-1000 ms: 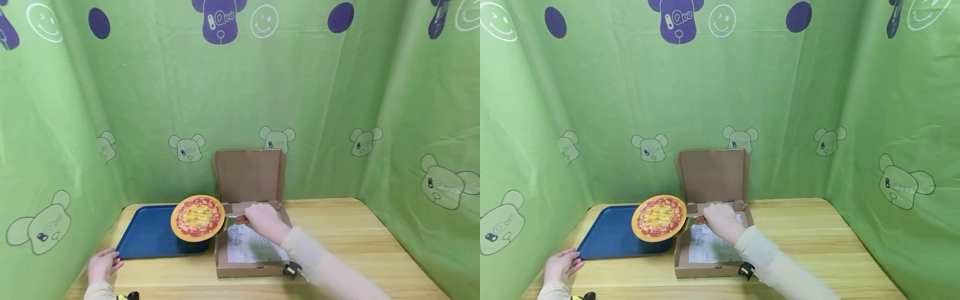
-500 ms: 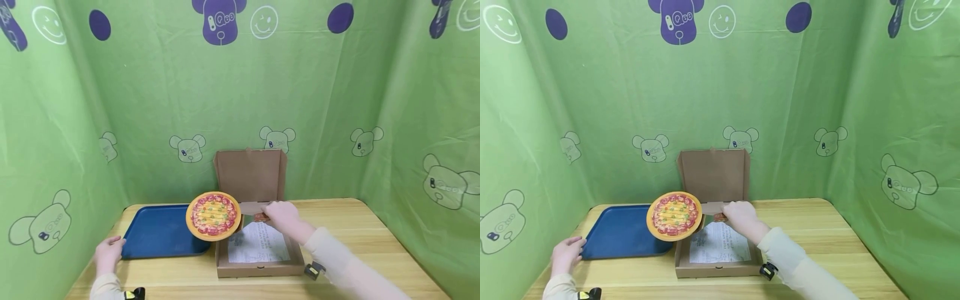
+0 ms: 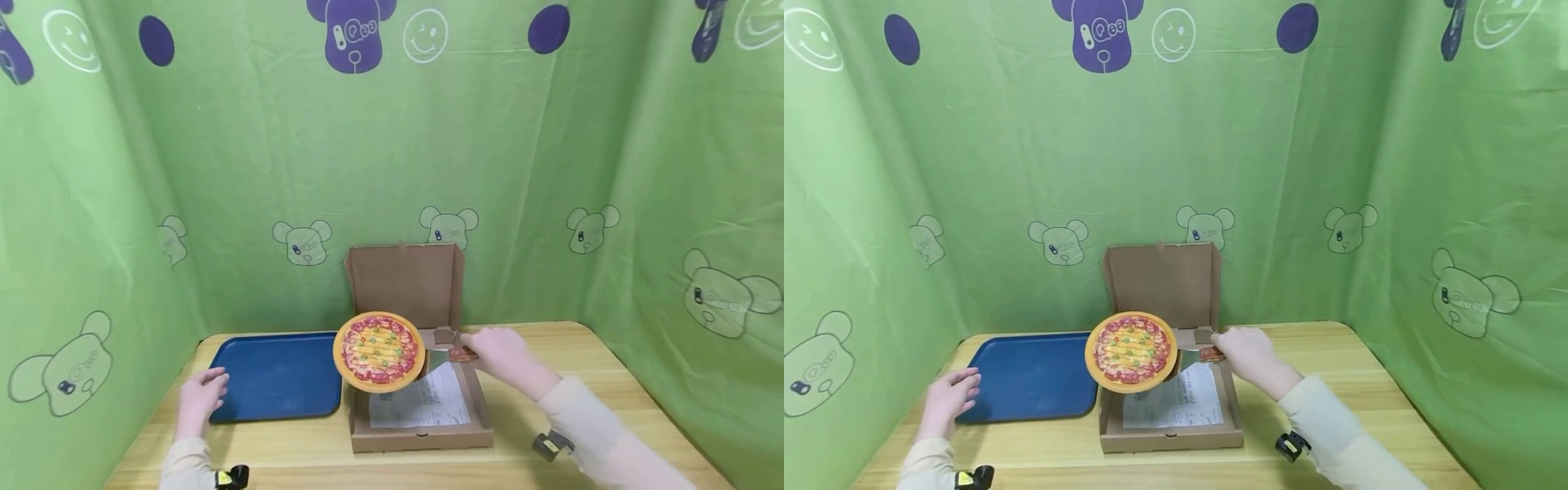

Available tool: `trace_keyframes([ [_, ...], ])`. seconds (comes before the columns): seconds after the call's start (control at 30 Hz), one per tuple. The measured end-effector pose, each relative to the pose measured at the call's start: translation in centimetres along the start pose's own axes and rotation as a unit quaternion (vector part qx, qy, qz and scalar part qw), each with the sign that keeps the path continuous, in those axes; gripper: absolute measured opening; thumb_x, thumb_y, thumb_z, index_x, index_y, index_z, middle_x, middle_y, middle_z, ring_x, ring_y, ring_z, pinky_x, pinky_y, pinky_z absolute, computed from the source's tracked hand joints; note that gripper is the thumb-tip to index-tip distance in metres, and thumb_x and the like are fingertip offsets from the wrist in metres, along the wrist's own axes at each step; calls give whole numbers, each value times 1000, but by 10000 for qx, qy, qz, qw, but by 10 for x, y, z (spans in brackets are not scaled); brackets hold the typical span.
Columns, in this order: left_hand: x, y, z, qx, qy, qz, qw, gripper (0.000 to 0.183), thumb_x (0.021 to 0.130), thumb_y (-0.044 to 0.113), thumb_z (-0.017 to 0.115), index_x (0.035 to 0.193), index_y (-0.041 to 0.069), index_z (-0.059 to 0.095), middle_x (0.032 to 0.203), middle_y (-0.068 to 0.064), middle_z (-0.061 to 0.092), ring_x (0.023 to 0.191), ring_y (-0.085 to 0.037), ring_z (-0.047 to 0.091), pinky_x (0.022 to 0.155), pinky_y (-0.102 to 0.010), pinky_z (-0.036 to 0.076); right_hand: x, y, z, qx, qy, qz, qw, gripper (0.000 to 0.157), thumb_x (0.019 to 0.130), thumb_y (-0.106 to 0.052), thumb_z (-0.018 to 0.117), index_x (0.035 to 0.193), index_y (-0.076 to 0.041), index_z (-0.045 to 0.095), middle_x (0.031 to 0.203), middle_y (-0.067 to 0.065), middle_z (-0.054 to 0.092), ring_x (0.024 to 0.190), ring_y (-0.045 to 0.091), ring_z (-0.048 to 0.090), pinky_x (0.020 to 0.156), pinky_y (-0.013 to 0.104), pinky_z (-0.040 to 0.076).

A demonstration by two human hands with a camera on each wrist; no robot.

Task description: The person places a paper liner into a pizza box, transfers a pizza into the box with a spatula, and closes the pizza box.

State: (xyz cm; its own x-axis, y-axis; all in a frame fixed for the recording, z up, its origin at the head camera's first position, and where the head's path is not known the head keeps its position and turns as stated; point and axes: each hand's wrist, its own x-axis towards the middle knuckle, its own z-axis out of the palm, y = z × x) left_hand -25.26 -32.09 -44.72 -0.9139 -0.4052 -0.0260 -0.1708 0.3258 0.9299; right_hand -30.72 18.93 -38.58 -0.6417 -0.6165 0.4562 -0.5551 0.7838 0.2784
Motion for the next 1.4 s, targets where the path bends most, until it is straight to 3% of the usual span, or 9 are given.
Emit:
trace_keyframes([
  [0.17,-2,6,12,-1,-209,96,9997,44,99,17,49,134,-8,48,123,-26,62,78,2,57,77,-26,55,-11,12,0,46,-82,-87,9999,35,71,-30,84,67,-21,51,58,-10,57,48,8,47,41,24,37],
  [0.43,-5,18,42,6,-327,254,9991,38,96,16,56,128,-5,57,111,-16,70,75,0,60,72,-27,56,-24,27,2,214,-253,-67,9994,33,70,-27,85,69,-20,53,62,-8,61,51,9,51,42,25,40],
  [0.67,-12,27,67,-56,-666,400,9970,34,96,14,57,125,-4,59,112,-19,68,84,-9,64,76,-33,58,-36,40,4,260,-63,-107,9996,36,69,-28,86,68,-20,50,61,-9,59,50,10,53,42,27,41],
  [0.9,-20,33,93,-385,-1094,476,9921,33,96,13,57,124,-4,60,115,-22,66,89,-19,67,79,-40,59,-47,50,8,378,-249,-18,9990,36,71,-28,84,68,-21,48,60,-11,57,50,9,52,43,27,41],
  [1.17,-32,29,126,-763,-1956,272,9773,43,94,12,60,130,-10,52,119,-28,62,96,-33,67,78,-46,60,-53,55,16,325,-343,-40,9989,37,70,-29,84,67,-21,48,60,-11,58,49,7,50,42,25,40],
  [1.4,-38,22,144,-781,-2786,231,9570,50,91,8,62,133,-16,45,113,-27,65,85,-21,67,72,-41,61,-55,56,20,329,-452,6,9984,36,71,-29,84,67,-22,48,61,-11,58,50,6,50,42,24,39],
])
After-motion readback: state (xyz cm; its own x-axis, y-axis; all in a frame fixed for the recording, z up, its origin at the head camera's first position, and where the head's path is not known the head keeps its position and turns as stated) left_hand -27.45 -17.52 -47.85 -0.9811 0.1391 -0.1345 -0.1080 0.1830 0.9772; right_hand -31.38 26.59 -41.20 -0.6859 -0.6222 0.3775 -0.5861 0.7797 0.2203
